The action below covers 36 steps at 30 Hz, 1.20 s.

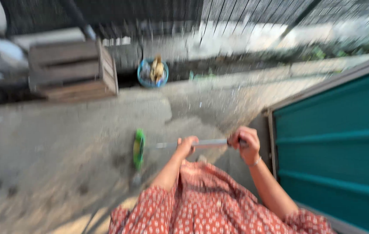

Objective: The person sweeps the floor outdoors using a broom, pushing debris along the concrete and under the edge of a teal metal door.

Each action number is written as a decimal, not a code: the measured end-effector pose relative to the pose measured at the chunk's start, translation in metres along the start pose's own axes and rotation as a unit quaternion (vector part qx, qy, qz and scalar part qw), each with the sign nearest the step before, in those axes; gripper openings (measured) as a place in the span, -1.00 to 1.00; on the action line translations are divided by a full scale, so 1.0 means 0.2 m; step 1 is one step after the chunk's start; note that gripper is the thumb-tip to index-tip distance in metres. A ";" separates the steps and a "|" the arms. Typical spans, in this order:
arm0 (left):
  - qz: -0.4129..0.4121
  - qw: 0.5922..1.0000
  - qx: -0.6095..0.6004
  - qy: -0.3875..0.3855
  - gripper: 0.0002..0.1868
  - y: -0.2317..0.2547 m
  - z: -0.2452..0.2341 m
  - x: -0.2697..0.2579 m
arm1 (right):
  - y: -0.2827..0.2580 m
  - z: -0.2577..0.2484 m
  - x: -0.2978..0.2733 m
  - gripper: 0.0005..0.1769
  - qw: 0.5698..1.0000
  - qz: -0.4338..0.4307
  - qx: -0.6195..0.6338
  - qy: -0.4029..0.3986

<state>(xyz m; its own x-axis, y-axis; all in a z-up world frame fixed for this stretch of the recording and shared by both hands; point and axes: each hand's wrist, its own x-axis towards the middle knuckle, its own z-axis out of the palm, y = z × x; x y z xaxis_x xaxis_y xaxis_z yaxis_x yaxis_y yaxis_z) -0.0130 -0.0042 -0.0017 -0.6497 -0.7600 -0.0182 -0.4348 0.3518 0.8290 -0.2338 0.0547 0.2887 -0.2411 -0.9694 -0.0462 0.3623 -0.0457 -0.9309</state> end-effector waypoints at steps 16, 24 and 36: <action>-0.002 0.989 -0.124 -0.083 -0.79 0.67 0.05 0.65 | -0.46 0.25 0.15 -0.74 0.935 -0.064 -0.308 -0.163; 0.004 0.993 -0.060 -0.106 -0.78 1.00 -0.22 0.66 | -0.85 0.19 0.09 -0.73 0.974 -0.136 -0.173 -0.048; 0.044 0.987 -0.012 0.154 -0.58 0.22 -0.09 0.31 | 0.01 -0.03 0.13 -0.47 0.991 0.010 -0.133 0.009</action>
<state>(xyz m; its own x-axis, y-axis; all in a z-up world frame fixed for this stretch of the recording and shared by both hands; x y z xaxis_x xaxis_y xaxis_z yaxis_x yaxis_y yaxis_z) -0.0608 -0.0459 0.0436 -0.4628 -0.8583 0.2217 -0.3685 0.4137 0.8325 -0.2448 0.0304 0.2840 -0.2528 -0.9650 -0.0697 0.1181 0.0407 -0.9922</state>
